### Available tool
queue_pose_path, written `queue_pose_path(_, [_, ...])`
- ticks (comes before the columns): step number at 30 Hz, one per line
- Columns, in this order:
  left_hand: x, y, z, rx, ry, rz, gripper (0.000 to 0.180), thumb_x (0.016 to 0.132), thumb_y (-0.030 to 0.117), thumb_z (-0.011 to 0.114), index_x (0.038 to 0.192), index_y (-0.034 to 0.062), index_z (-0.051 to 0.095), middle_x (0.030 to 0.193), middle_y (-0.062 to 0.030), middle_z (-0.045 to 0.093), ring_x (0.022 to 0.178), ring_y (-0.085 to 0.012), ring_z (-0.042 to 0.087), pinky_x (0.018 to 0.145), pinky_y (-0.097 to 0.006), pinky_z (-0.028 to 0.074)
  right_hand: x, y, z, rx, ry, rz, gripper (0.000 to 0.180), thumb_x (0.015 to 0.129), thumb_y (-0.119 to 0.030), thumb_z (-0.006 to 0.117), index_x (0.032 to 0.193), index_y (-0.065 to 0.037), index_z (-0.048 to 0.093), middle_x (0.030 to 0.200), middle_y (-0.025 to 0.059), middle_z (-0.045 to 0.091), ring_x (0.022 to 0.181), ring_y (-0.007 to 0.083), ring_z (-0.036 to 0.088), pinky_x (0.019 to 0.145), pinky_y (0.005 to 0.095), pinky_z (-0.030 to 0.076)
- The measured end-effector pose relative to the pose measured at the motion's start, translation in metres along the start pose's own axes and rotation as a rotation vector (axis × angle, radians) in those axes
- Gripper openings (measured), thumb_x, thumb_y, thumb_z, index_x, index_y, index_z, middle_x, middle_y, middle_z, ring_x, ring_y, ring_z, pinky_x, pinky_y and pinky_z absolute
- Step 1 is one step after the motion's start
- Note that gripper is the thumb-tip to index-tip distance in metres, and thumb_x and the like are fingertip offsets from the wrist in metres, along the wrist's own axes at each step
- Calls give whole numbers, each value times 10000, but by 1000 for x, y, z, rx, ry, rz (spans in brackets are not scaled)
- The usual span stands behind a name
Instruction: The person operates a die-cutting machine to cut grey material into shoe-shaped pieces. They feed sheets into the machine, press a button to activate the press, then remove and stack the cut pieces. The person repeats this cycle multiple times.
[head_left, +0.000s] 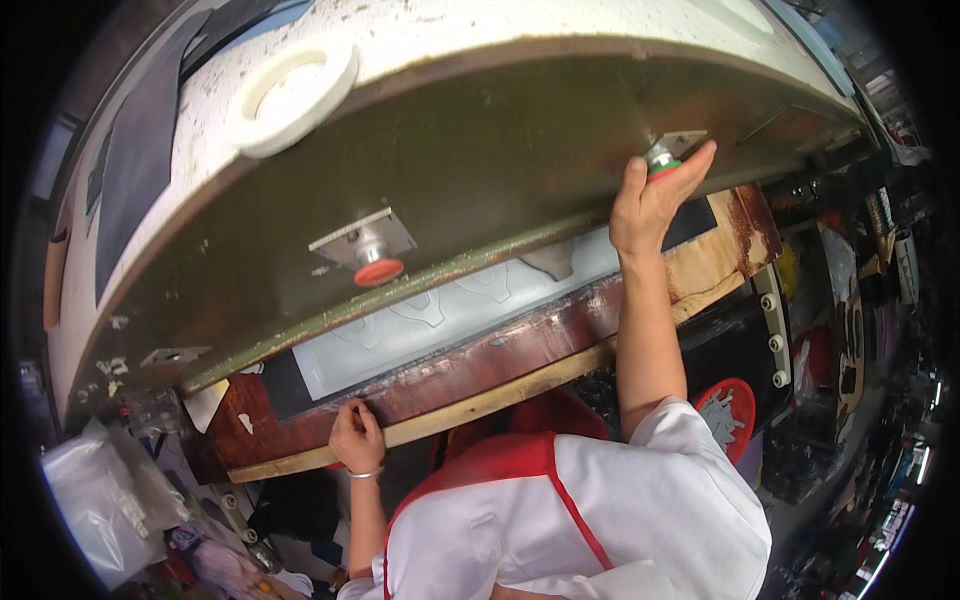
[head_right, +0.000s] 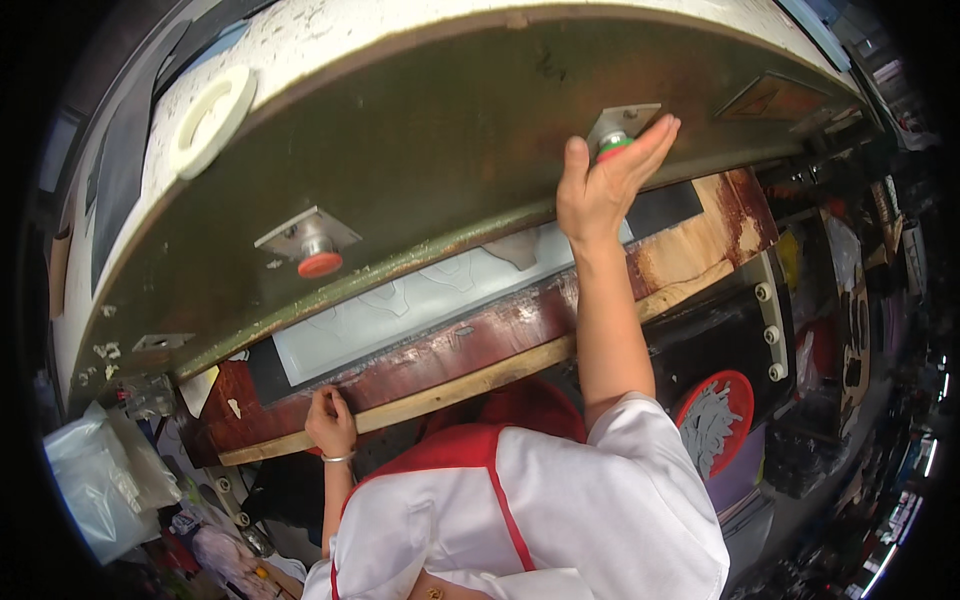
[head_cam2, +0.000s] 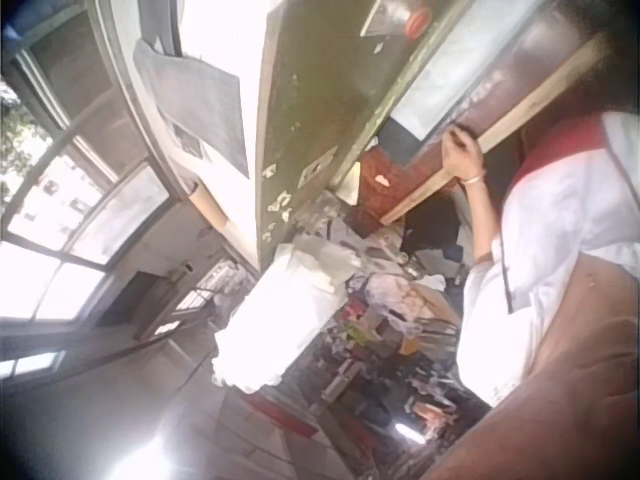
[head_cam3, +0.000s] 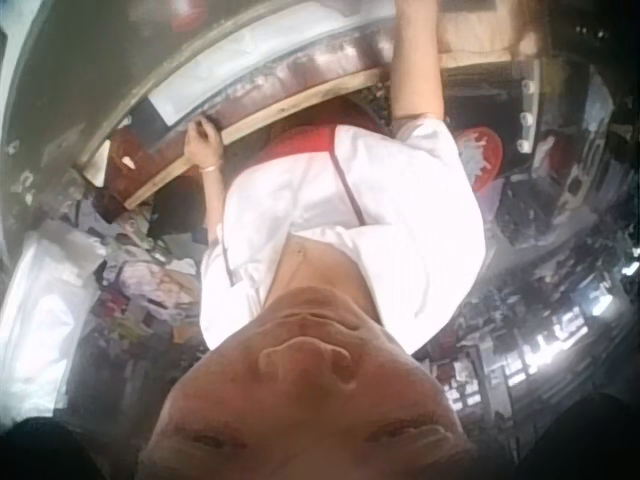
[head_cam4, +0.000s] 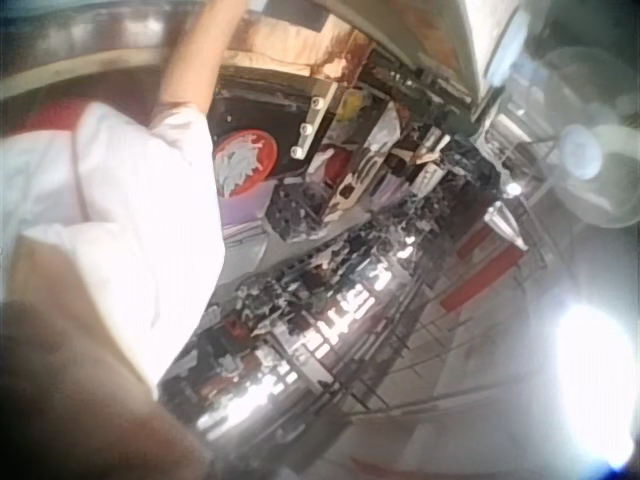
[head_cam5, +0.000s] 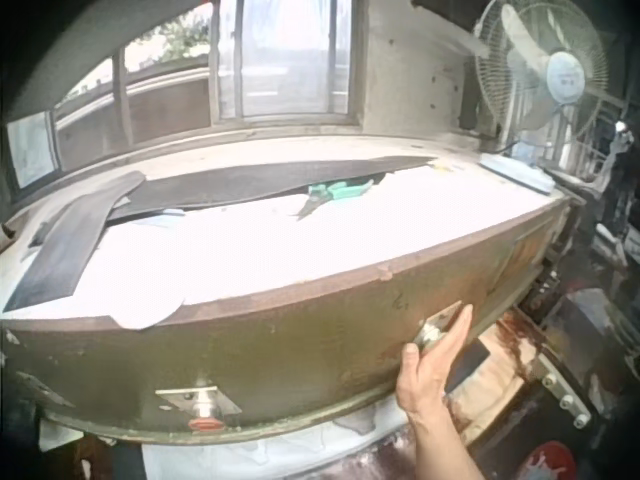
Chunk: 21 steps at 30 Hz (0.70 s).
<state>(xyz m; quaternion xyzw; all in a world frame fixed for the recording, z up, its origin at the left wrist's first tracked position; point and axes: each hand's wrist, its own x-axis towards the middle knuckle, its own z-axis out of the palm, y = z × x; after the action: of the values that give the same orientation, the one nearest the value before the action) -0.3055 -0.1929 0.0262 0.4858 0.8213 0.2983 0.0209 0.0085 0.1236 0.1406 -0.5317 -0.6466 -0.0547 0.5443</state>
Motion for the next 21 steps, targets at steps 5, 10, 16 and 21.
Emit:
queue_pose_path(5, [52,-3,8,-34,28,-14,53,829,107,594,826,62,622,569,-105,520,506,-285,529,499,-389,420,-17,2,11,62,-12,51,933,895,-450,541,1418,92,-9,1466,344,43,1379,464,69,1115,515,85])
queue_pose_path(10, [60,-1,3,-2,3,15,72,844,125,585,817,70,624,574,-109,530,509,-284,540,500,-381,428,-27,13,3,-32,-109,41,897,890,-369,583,1432,68,17,1467,332,75,1376,447,125,1113,491,138])
queue_pose_path(16, [50,-5,5,34,73,20,69,831,127,598,788,78,622,559,-98,516,498,-271,527,500,-383,421,-128,-10,-46,177,-439,313,428,812,-134,652,1192,12,519,1063,203,597,1019,324,564,893,400,433])
queue_pose_path(21, [34,-8,12,-11,37,-19,79,822,129,610,782,62,619,565,-101,507,524,-273,524,516,-382,421,-168,10,-70,216,-701,107,52,767,-39,639,811,-28,665,806,111,657,841,281,604,772,375,462])
